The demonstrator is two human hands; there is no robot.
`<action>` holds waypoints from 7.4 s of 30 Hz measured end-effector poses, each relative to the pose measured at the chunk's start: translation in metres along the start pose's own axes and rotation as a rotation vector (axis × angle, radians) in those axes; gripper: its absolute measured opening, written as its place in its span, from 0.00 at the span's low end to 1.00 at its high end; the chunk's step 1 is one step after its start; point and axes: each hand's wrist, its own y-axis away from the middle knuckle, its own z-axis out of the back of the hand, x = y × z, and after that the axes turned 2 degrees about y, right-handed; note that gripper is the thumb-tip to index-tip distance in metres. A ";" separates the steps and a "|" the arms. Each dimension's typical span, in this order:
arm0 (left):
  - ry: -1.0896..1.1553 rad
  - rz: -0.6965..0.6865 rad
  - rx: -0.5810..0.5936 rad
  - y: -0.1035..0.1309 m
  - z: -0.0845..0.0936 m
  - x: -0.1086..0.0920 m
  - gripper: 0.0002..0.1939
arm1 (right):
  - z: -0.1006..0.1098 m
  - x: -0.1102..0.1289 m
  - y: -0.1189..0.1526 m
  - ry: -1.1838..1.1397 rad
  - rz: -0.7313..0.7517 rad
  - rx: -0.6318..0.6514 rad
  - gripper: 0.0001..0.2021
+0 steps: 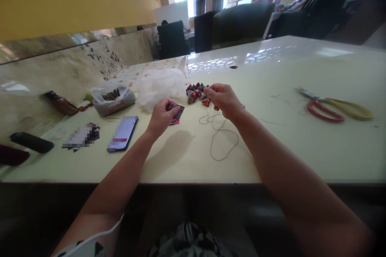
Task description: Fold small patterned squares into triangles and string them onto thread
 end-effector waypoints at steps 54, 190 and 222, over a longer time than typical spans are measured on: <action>0.300 0.081 0.005 0.002 -0.006 0.004 0.14 | -0.038 -0.003 0.024 0.449 0.439 0.200 0.05; 0.229 0.142 0.208 0.005 -0.009 0.016 0.20 | -0.042 -0.011 0.028 0.400 0.592 0.243 0.04; -0.236 -0.028 -0.030 -0.013 0.009 0.030 0.07 | 0.018 0.001 -0.014 -0.523 0.107 -0.103 0.11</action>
